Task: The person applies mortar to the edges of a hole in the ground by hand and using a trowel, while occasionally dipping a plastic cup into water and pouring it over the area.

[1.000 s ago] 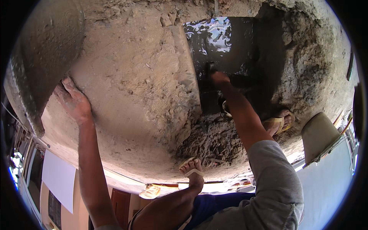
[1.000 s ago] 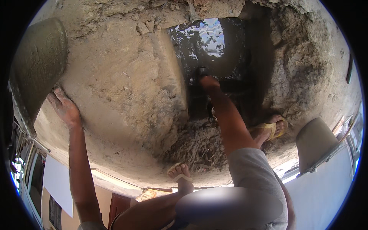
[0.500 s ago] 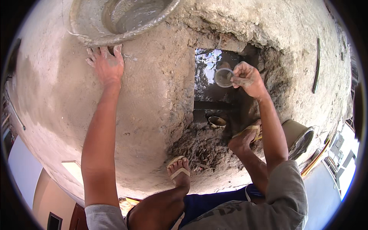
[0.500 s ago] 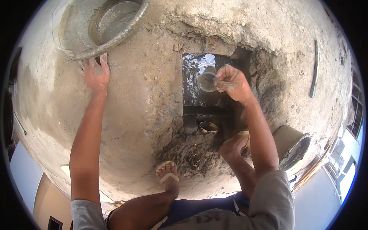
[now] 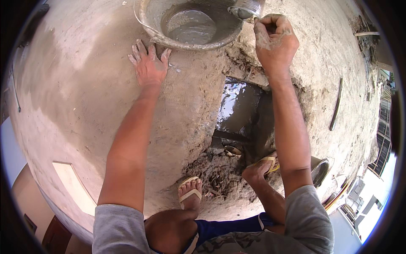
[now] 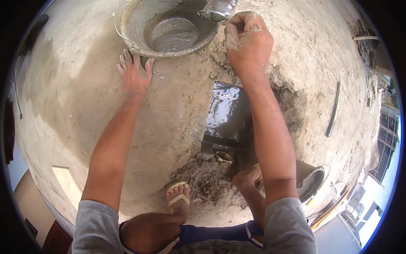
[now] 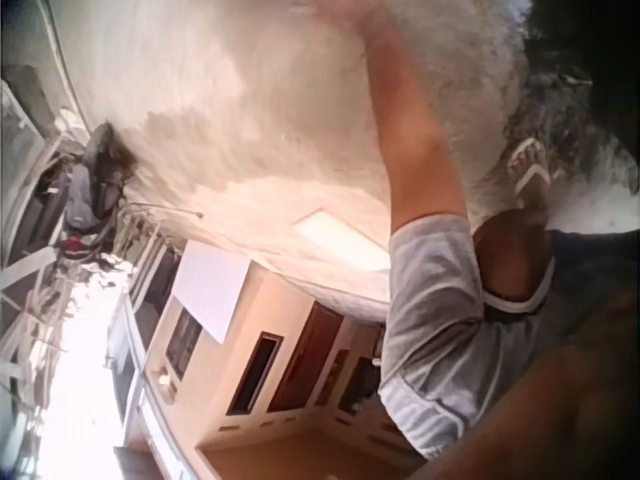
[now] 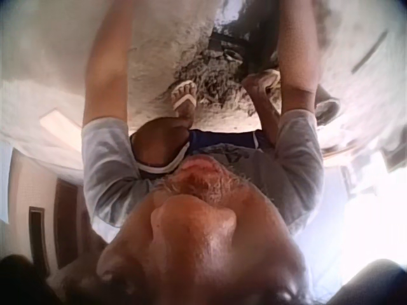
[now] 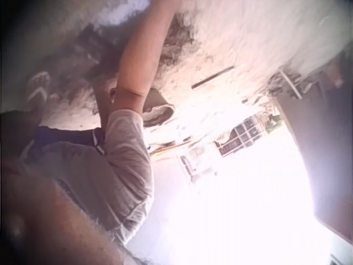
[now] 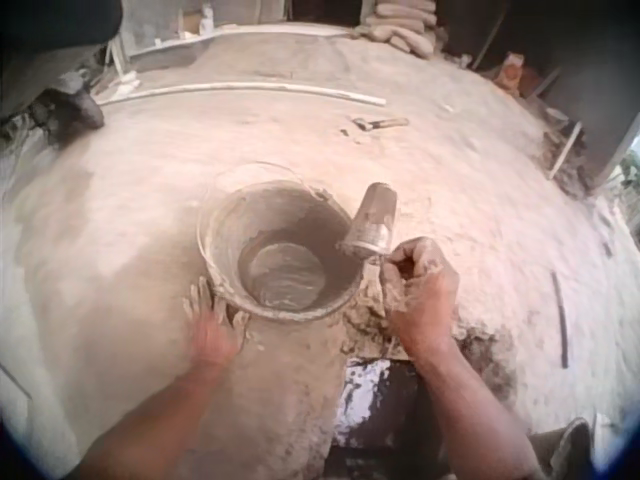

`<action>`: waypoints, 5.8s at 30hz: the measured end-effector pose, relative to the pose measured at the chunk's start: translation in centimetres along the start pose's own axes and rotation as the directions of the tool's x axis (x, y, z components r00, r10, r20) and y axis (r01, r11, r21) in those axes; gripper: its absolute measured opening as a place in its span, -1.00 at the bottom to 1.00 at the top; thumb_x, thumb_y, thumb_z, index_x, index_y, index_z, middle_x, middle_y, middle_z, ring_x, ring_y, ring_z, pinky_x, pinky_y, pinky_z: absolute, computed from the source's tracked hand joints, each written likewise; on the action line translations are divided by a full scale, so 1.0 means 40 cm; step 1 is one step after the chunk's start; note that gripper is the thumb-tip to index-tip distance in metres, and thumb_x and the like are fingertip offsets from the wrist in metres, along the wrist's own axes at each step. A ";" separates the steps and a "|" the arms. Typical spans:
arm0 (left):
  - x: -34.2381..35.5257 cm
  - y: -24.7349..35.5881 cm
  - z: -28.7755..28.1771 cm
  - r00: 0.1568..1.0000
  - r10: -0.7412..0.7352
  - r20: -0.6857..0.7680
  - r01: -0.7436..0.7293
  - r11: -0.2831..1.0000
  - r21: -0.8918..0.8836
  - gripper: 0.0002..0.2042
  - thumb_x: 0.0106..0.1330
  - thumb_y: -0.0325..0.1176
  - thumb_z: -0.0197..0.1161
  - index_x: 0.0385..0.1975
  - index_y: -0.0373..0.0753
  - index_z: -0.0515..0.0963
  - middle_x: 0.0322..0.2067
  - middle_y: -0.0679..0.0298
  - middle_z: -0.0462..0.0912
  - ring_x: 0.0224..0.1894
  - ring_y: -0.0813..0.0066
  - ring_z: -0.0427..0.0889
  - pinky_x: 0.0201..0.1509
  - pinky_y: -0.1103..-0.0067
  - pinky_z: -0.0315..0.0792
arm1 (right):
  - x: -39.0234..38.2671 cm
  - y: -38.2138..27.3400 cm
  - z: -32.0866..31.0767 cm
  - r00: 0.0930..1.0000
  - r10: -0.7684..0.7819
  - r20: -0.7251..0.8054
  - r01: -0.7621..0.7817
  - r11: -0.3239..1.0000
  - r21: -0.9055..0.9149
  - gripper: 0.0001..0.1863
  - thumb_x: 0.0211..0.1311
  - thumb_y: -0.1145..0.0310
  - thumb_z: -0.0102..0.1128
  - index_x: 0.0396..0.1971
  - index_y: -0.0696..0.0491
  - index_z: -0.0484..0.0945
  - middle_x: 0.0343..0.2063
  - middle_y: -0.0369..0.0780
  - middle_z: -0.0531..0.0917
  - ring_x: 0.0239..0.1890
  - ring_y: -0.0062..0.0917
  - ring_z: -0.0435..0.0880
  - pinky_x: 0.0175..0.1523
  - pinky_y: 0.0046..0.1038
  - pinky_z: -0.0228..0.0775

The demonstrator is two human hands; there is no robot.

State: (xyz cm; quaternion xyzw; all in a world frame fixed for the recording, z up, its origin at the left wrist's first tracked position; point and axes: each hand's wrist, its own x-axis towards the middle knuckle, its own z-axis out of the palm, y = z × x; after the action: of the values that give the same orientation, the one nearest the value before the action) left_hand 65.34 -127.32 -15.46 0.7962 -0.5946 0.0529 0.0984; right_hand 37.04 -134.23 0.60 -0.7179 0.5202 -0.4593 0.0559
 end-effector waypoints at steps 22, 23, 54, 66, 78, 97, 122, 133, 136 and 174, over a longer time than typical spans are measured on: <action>-0.004 -0.009 0.047 0.999 0.050 0.011 -0.051 0.996 0.072 -0.37 0.34 0.12 -0.05 0.22 -0.28 0.36 0.35 -0.08 0.09 0.42 -0.03 -0.03 0.47 0.11 -0.22 | -0.165 0.074 -0.067 0.935 0.339 -0.104 -0.233 0.809 0.540 -0.82 0.15 0.60 0.27 -0.37 0.19 0.41 -0.41 -0.19 0.61 -0.39 -0.58 0.66 -0.26 -0.56 0.59; -0.005 -0.030 0.057 0.996 0.077 0.034 -0.079 0.994 0.071 -0.37 0.34 0.12 -0.05 0.22 -0.28 0.36 0.35 -0.08 0.09 0.42 -0.03 -0.03 0.47 0.11 -0.22 | -0.220 0.082 -0.091 0.846 0.533 -0.017 -0.390 0.639 0.664 -0.80 0.14 0.61 0.27 -0.36 0.19 0.39 -0.42 -0.20 0.60 -0.41 -0.58 0.66 -0.26 -0.56 0.60; 0.027 -0.160 0.059 0.931 0.321 0.175 -0.286 0.938 -0.198 -0.46 0.54 -0.15 -0.28 0.27 -0.53 0.14 0.29 -0.16 0.17 0.34 0.10 0.19 0.39 0.37 0.06 | -1.093 0.668 0.456 0.315 0.593 0.741 -0.329 0.801 -0.500 -0.72 0.31 0.37 -0.16 -0.01 0.04 0.36 -0.05 -0.05 0.58 -0.15 -0.08 0.67 -0.10 -0.12 0.55; 0.007 -0.029 0.046 0.962 0.231 0.149 -0.213 0.969 -0.126 -0.39 0.52 -0.05 -0.26 0.28 -0.54 0.11 0.31 -0.25 0.08 0.36 -0.05 0.10 0.42 0.31 -0.03 | -1.337 0.586 0.256 -0.127 0.391 0.912 -0.165 0.898 -0.408 -0.79 0.13 0.31 0.07 -0.41 0.00 0.70 -0.33 -0.04 0.69 -0.22 -0.18 0.71 -0.13 -0.23 0.59; 0.014 -0.067 0.064 0.950 0.296 0.101 -0.296 0.955 -0.011 -0.37 0.49 -0.04 -0.24 0.27 -0.55 0.15 0.33 -0.21 0.09 0.41 -0.06 0.00 0.48 0.28 -0.09 | -1.161 0.529 0.056 0.064 0.539 0.840 -0.486 0.752 -0.445 -0.78 -0.01 0.44 0.13 -0.33 0.12 0.66 -0.44 -0.07 0.70 -0.34 -0.23 0.70 -0.15 -0.28 0.54; -0.008 -0.016 0.035 0.999 0.045 -0.003 -0.044 0.994 0.100 -0.34 0.34 0.13 -0.08 0.31 -0.20 0.26 0.37 -0.05 0.07 0.43 -0.05 -0.06 0.47 0.08 -0.24 | -0.056 -0.001 -0.062 0.976 0.214 0.051 -0.219 0.963 0.157 -0.84 0.06 0.57 0.32 -0.41 0.17 0.49 -0.50 -0.21 0.64 -0.44 -0.54 0.63 -0.32 -0.57 0.49; 0.005 -0.009 0.047 0.999 0.037 -0.027 -0.035 0.997 0.062 -0.33 0.31 0.22 -0.07 0.23 -0.20 0.37 0.37 -0.04 0.06 0.43 -0.05 -0.04 0.48 0.14 -0.25 | -0.064 0.006 -0.002 0.972 -0.026 -0.232 0.085 0.966 0.245 -0.78 -0.15 0.68 0.31 -0.55 0.10 0.46 -0.52 -0.19 0.58 -0.47 -0.39 0.63 -0.36 -0.49 0.50; 0.003 -0.061 0.074 0.992 0.122 0.018 -0.124 0.988 0.094 -0.33 0.39 0.14 -0.10 0.26 -0.34 0.29 0.30 -0.13 0.18 0.37 -0.11 0.07 0.43 0.09 -0.14 | -1.018 0.444 -0.057 0.179 0.928 0.326 -0.984 0.162 0.077 -0.82 0.08 0.71 0.16 -0.44 0.10 0.41 -0.57 -0.29 0.57 -0.53 -0.69 0.57 -0.49 -0.64 0.45; -0.003 -0.051 0.083 0.993 0.067 0.097 -0.052 0.987 -0.151 -0.33 0.39 0.13 -0.08 0.25 -0.35 0.30 0.29 -0.16 0.19 0.36 -0.10 0.08 0.43 0.11 -0.12 | -1.202 0.564 0.016 0.308 0.932 0.190 -0.804 0.362 -0.472 -0.87 0.02 0.52 0.27 -0.44 0.11 0.48 -0.53 -0.15 0.65 -0.44 -0.44 0.67 -0.29 -0.41 0.49; 0.016 -0.043 0.058 0.958 0.259 0.125 -0.238 0.958 -0.160 -0.41 0.52 -0.08 -0.28 0.31 -0.50 0.08 0.33 -0.18 0.09 0.38 0.01 0.09 0.45 0.33 -0.01 | -1.424 0.540 0.251 -0.182 0.704 0.687 -0.362 0.601 -0.712 -0.73 0.15 0.36 0.05 -0.14 -0.07 0.59 -0.25 -0.09 0.68 -0.16 -0.20 0.69 -0.11 -0.21 0.59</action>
State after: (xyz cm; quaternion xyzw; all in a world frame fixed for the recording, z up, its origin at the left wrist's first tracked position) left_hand 67.10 -127.94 -17.75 0.7075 -0.6980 -0.0359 0.1049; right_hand 27.10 -102.55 -51.44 -0.5288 0.6567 0.2651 0.4678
